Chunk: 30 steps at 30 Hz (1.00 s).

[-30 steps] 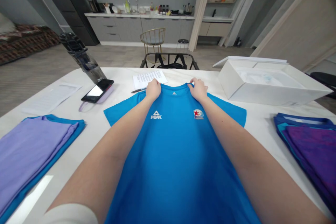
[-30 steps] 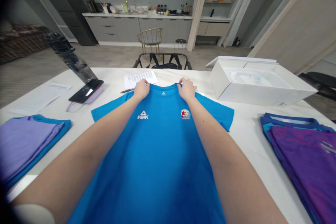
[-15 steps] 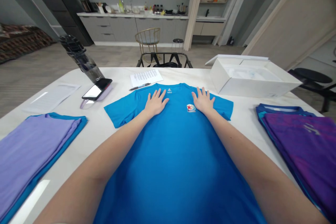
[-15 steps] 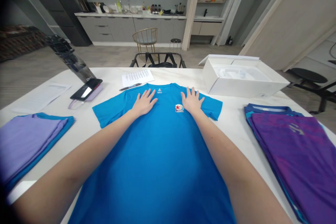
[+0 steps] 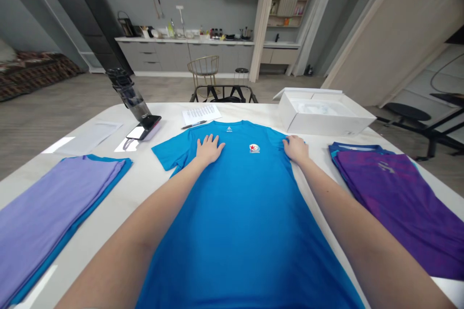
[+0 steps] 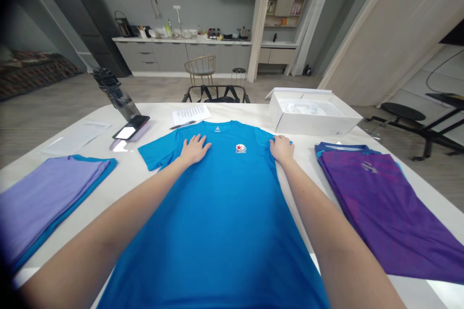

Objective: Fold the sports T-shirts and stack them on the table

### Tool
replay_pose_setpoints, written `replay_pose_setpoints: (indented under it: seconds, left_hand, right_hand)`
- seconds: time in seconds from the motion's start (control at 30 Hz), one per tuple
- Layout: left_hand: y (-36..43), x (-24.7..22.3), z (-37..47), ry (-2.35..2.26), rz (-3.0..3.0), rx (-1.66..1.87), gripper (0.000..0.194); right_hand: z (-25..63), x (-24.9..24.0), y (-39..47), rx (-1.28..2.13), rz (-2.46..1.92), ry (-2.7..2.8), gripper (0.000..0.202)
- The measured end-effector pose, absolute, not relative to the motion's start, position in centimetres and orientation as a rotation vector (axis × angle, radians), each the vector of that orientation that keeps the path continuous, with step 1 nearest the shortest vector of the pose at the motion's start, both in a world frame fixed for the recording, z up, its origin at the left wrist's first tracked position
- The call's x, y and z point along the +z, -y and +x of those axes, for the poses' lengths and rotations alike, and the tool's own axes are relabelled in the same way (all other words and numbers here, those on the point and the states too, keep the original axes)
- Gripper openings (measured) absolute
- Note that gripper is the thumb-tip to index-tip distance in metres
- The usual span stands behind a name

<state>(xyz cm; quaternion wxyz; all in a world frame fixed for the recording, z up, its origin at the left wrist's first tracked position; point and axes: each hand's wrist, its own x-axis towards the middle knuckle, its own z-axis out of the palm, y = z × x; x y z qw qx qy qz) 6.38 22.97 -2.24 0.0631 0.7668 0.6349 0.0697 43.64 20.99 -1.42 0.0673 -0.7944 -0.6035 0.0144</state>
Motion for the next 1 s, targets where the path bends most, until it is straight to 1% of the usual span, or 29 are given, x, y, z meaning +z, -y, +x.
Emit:
replay_pose_setpoints:
  seconds: [0.07,0.17,0.33,0.53,0.67,0.8,0.9,1.0]
  left_hand:
    - [-23.8,-1.4,8.0,-1.895,2.412,0.314,0.058]
    - [-26.0,0.0,12.0,-1.737,2.517,0.419,0.044]
    - [-31.0,1.2,21.0,-1.499,2.450,0.397,0.039]
    - [-34.2,0.4,28.9,-1.246,2.489,0.312,0.035]
    - [-34.0,-0.2,31.3,-1.178,2.515,0.215,0.036]
    - [-33.5,-0.8,32.3,-1.240,2.521,0.206,0.034]
    - [-33.5,-1.2,32.4,-1.279,2.494,0.260,0.032]
    - [-33.4,-1.5,32.0,-1.262,2.393,0.414,0.026]
  right_hand:
    - [45.1,-0.7,-20.9,-0.035,-2.465,1.794,0.047]
    - [47.3,0.1,-21.1,-0.052,-2.562,1.796,0.045]
    - [49.2,0.2,-21.6,0.006,-2.612,1.855,0.043]
    - [50.3,-0.3,-22.1,0.057,-2.502,1.815,0.034]
    - [50.8,-0.2,-22.3,0.113,-2.481,1.764,0.025]
    - [50.8,-0.2,-22.4,0.134,-2.478,1.772,0.025]
    - [50.8,0.6,-22.4,0.201,-2.457,1.712,0.023]
    - [50.2,2.6,-22.3,0.406,-2.254,1.688,0.015]
